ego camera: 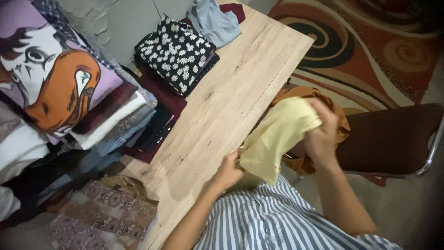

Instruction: The person folds various garments on a wooden table, including a red plaid shirt, a white t-shirt, a blue checkered shirt, a pink patterned top, a purple t-shirt, a black t-shirt, a yellow t-shirt, and a brown button-up shirt. Each item is smoothed, folded, and stacked on the table.

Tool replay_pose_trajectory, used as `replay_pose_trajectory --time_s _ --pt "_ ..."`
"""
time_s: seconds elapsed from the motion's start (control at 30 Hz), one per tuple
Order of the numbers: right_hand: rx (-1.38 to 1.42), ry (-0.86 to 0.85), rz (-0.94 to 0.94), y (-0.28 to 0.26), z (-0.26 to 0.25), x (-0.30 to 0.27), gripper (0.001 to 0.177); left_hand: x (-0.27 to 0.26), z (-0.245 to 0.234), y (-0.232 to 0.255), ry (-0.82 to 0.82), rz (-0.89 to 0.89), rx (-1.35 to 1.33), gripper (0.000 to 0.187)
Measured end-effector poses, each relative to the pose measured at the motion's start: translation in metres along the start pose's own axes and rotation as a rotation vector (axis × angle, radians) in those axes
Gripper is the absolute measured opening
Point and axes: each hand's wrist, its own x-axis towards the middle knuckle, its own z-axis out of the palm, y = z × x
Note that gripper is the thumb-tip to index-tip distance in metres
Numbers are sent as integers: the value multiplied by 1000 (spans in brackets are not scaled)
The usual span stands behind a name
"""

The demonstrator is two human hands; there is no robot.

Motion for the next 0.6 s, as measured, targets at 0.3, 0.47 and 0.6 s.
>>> replay_pose_trajectory --time_s 0.3,0.47,0.6 --pt "-734 -62 72 29 -34 7 37 -29 -38 56 307 -48 -344 21" --pt "-1086 -451 9 12 -38 -13 70 -17 -5 115 433 -6 -683 30" --pt "-568 -675 539 -10 -58 -42 47 3 30 143 515 121 -656 16"
